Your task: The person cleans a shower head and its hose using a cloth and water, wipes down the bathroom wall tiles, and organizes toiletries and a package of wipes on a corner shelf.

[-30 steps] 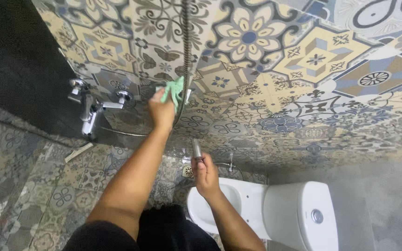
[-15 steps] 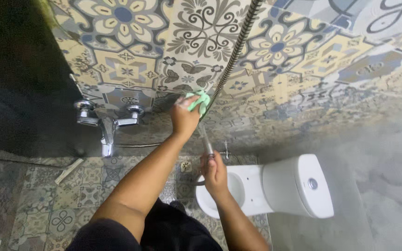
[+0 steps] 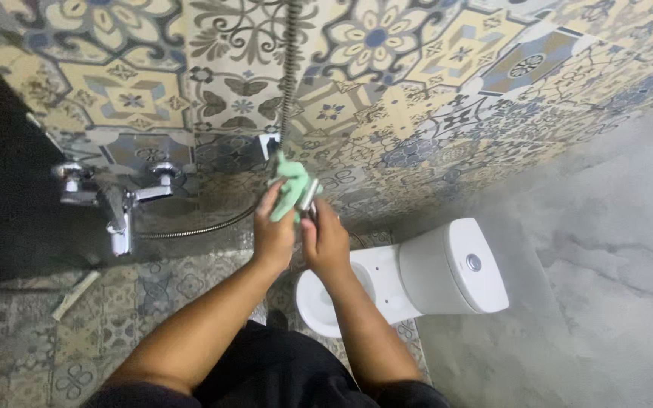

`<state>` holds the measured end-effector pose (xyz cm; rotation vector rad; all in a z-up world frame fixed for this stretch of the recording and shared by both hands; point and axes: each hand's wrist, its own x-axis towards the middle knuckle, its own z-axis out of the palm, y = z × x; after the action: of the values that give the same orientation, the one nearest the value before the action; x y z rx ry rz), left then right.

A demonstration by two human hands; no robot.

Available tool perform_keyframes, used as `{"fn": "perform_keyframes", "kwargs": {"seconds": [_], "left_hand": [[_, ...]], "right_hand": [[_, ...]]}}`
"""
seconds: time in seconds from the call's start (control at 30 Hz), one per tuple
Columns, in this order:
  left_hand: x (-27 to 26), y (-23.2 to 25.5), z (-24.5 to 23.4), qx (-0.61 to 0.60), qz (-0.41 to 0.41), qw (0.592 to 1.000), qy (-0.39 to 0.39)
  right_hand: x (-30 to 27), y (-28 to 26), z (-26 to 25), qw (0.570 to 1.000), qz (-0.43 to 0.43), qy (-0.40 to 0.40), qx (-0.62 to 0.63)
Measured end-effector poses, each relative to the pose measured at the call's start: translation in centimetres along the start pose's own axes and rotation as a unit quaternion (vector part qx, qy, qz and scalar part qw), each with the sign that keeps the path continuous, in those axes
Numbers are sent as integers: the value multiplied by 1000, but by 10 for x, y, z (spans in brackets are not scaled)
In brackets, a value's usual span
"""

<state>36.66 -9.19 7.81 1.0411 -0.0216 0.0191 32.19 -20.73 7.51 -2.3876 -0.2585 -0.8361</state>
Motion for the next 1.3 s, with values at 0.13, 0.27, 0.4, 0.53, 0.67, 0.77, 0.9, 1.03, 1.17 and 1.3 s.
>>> {"fn": "perform_keyframes", "kwargs": {"seconds": [0.13,0.27,0.4,0.53,0.67,0.77,0.9,1.03,1.17,1.3], "left_hand": [[-13,19,-2,155,145,974,-75],[-6,36,-4,391,259,873,-132],[-16,29,-29,375,328,860,-113],[-27,5,-100,357,188,909,104],[-51,7,-184,264,196,916,231],[-70,6,-226,115,164,932,304],[-94,6,-270,23,143,906,397],[-111,9,-314,42,83,904,418],[-120,2,-342,48,45,898,435],[-116,1,-355,47,-31,903,425]], "right_hand": [[-1,6,-16,995,-43,-35,-83],[-4,17,-12,981,-71,-122,-135],[-16,14,0,985,-84,-141,-56],[-29,-14,22,976,-47,-132,169],[-12,-41,79,937,14,-265,229],[1,-68,153,912,10,-347,217],[13,-100,243,817,74,-318,475],[16,-119,256,826,203,-294,435],[22,-141,245,771,292,-268,498],[31,-154,239,766,315,-262,495]]}}
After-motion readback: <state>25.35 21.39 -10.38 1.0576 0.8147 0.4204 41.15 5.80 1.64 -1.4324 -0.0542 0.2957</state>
